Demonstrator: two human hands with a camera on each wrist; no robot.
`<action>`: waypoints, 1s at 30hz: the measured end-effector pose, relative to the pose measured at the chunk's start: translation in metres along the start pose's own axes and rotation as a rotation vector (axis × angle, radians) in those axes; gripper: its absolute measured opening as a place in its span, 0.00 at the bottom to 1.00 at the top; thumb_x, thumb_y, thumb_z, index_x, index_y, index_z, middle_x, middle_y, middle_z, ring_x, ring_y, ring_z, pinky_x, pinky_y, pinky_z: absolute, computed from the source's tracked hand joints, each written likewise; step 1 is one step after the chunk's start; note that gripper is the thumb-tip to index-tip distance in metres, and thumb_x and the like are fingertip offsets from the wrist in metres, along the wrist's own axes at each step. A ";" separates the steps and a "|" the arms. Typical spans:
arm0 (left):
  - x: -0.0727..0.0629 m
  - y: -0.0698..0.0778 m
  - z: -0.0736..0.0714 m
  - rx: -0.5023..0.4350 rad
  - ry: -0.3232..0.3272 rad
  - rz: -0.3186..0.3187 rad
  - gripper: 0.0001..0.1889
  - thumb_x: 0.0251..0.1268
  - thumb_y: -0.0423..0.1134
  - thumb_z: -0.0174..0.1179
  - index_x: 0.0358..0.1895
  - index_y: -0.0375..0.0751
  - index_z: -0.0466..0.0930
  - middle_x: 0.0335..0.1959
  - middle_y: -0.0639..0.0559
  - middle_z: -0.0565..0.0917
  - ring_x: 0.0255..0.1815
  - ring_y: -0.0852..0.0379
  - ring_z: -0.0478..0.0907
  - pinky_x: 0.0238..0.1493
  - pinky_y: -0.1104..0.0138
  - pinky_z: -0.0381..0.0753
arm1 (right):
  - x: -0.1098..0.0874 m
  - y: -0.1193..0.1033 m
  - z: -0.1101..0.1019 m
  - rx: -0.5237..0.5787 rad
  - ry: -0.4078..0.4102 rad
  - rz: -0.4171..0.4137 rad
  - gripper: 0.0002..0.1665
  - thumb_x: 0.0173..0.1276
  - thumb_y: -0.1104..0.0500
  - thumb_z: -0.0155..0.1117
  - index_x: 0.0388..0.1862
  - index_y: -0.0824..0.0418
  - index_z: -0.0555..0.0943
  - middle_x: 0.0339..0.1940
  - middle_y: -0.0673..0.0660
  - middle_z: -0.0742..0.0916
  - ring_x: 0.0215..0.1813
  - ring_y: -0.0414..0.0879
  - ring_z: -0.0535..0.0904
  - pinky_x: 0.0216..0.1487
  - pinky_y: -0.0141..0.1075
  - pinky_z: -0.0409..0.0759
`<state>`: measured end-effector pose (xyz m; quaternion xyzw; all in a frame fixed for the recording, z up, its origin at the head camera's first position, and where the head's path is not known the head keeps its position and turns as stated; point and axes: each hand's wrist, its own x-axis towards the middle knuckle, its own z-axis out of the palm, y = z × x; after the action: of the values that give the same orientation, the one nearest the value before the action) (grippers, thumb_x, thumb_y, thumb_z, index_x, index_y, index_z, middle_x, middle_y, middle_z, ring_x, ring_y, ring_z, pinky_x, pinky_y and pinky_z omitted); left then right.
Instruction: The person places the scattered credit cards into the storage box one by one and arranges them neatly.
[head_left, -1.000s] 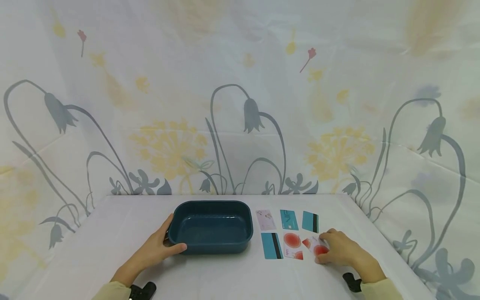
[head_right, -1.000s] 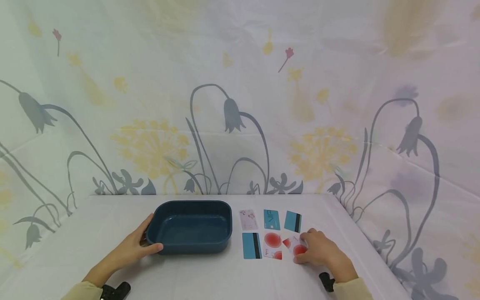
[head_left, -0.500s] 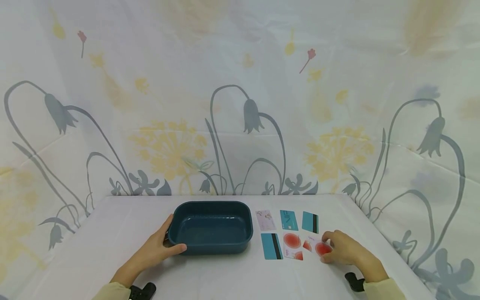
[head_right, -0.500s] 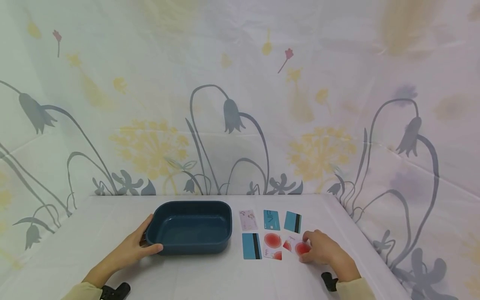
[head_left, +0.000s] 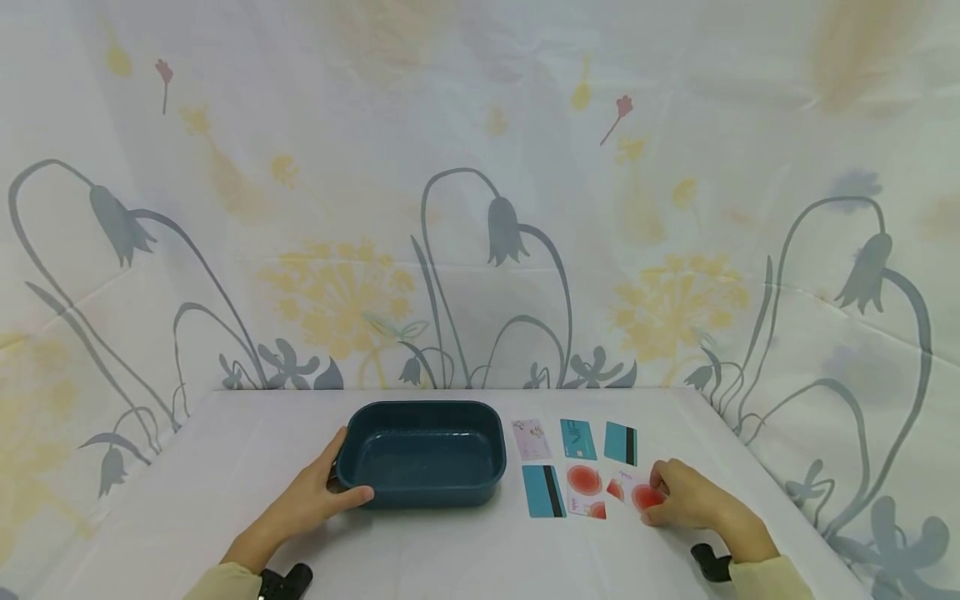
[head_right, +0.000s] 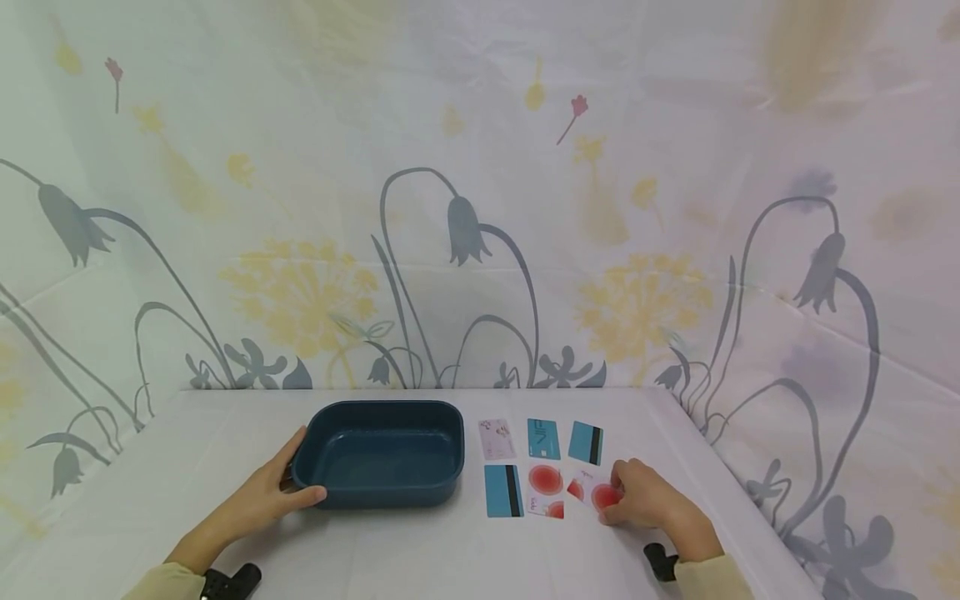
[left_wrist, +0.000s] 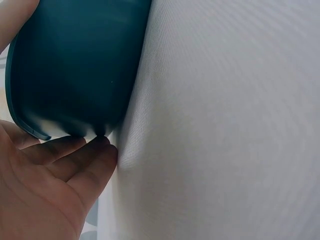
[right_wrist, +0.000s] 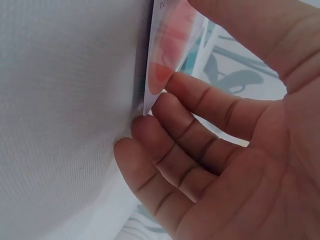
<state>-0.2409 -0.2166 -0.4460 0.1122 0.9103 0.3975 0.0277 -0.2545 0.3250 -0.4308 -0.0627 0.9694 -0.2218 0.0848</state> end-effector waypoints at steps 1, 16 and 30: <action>0.000 0.000 0.000 0.000 0.000 0.000 0.57 0.57 0.56 0.65 0.77 0.38 0.34 0.75 0.32 0.46 0.72 0.33 0.53 0.64 0.40 0.59 | 0.000 0.000 0.000 0.003 -0.001 0.002 0.27 0.44 0.56 0.81 0.38 0.65 0.76 0.29 0.54 0.74 0.35 0.47 0.70 0.36 0.39 0.72; 0.000 0.001 -0.001 0.000 -0.006 -0.014 0.57 0.57 0.57 0.65 0.77 0.40 0.33 0.75 0.32 0.45 0.72 0.33 0.50 0.64 0.39 0.57 | 0.001 0.001 -0.001 -0.007 -0.027 -0.026 0.27 0.46 0.54 0.80 0.44 0.60 0.79 0.32 0.54 0.76 0.36 0.47 0.71 0.37 0.40 0.75; -0.001 0.001 0.002 -0.020 0.014 -0.024 0.57 0.56 0.57 0.66 0.77 0.40 0.35 0.74 0.30 0.49 0.67 0.34 0.64 0.62 0.43 0.65 | 0.002 0.007 -0.003 -0.059 0.064 -0.093 0.27 0.47 0.53 0.78 0.45 0.60 0.79 0.36 0.54 0.77 0.37 0.47 0.72 0.40 0.42 0.77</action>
<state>-0.2397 -0.2149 -0.4469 0.0982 0.9077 0.4071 0.0271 -0.2580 0.3322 -0.4313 -0.1032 0.9737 -0.1988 0.0416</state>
